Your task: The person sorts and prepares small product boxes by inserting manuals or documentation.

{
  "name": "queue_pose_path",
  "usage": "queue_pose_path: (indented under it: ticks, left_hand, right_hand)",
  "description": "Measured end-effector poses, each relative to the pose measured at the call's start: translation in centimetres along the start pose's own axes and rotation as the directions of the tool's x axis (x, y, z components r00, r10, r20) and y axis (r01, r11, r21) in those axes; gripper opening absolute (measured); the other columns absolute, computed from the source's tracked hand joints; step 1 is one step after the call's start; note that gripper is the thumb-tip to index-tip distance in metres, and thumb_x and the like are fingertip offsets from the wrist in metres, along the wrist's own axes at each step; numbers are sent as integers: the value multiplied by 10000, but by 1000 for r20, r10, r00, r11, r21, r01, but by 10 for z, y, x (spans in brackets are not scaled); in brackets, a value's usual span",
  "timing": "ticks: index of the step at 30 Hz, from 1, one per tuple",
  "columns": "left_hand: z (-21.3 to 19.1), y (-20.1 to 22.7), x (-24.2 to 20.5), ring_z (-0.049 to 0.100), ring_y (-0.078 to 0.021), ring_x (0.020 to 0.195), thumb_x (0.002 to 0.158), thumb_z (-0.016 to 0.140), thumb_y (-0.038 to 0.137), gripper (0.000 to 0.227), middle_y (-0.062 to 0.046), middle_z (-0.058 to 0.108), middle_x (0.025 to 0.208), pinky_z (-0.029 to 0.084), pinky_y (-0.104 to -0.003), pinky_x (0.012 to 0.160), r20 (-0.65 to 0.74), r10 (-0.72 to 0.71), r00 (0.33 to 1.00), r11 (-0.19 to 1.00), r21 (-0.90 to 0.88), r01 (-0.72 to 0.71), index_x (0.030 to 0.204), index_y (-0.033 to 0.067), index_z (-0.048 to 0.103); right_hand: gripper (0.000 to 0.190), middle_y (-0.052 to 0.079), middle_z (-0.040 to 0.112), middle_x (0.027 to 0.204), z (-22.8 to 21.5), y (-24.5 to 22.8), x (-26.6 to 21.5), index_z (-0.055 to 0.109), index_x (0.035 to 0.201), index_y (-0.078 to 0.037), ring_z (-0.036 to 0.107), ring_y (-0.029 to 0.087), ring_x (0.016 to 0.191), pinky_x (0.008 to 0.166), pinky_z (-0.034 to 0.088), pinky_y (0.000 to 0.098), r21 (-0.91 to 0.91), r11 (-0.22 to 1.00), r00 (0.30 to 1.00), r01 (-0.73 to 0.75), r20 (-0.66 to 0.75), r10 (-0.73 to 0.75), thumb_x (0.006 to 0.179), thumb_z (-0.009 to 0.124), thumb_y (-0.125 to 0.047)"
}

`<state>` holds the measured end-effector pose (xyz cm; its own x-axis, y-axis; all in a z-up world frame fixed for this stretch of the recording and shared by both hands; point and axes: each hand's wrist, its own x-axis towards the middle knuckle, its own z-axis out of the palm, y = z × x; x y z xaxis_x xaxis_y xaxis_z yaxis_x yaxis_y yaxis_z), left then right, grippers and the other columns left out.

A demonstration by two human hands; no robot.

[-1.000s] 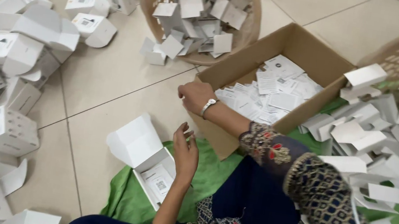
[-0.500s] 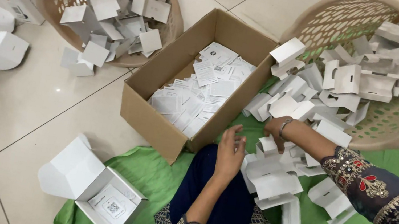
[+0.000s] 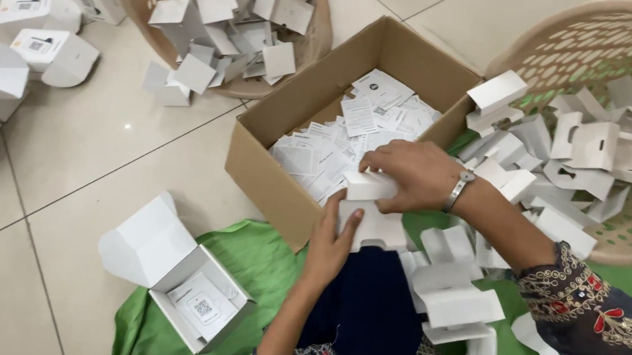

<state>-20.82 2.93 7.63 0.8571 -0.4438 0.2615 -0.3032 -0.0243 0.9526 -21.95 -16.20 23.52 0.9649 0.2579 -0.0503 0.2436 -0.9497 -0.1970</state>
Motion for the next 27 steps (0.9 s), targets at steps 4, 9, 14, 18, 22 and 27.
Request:
queue_pose_path:
  ticks: [4,9,14,18,22,27]
  left_hand:
    - [-66,-14,-15,694,-255,973,1072,562,259,379,-227,717,1085,524,-366,876,-110,4,994,995,98,7,1343,-4,587]
    - [-125,-21,-55,484,-109,524,998,623,256,317,-89,619,631,393,-307,493,-182,-355,917,929,40,368,1157,13,748]
    - [-144,-74,-91,496,-42,539,957,723,262,302,8,661,633,381,-245,488,-299,-419,857,907,-115,404,1007,-32,774]
    - [-152,-77,-104,473,-56,513,954,741,280,321,-2,626,622,355,-238,477,-329,-562,759,822,-321,470,918,-37,779]
    - [-147,-114,-104,484,-58,523,964,698,283,296,8,625,647,393,-238,481,-349,-600,720,787,-421,452,974,-4,773]
    - [-117,-187,-91,642,-109,681,1001,638,249,335,-79,695,846,579,-284,651,-248,-431,868,898,-217,384,1186,-21,711]
  right_hand:
    - [510,47,704,1018,15,-46,30,673,1166,-186,661,267,1033,866,534,425,91,987,990,133,-68,-127,701,806,-349]
    - [573,23,705,1065,65,-74,69,663,1225,-193,660,234,1061,854,538,411,190,963,981,192,-64,-183,708,814,-390]
    - [573,15,712,1082,95,-102,97,660,1234,-203,670,216,1063,867,540,399,229,947,968,226,53,-244,723,817,-408]
    - [573,14,716,1085,104,-108,106,657,1253,-215,675,213,1058,876,537,390,246,941,956,233,118,-268,731,815,-390]
    - [558,7,719,1097,94,-103,106,666,1239,-214,682,211,1054,881,539,385,246,942,962,226,94,-255,724,814,-370]
    - [504,28,726,1049,60,-104,100,714,1186,-210,680,232,1020,881,544,381,226,945,971,235,-2,-241,708,791,-348]
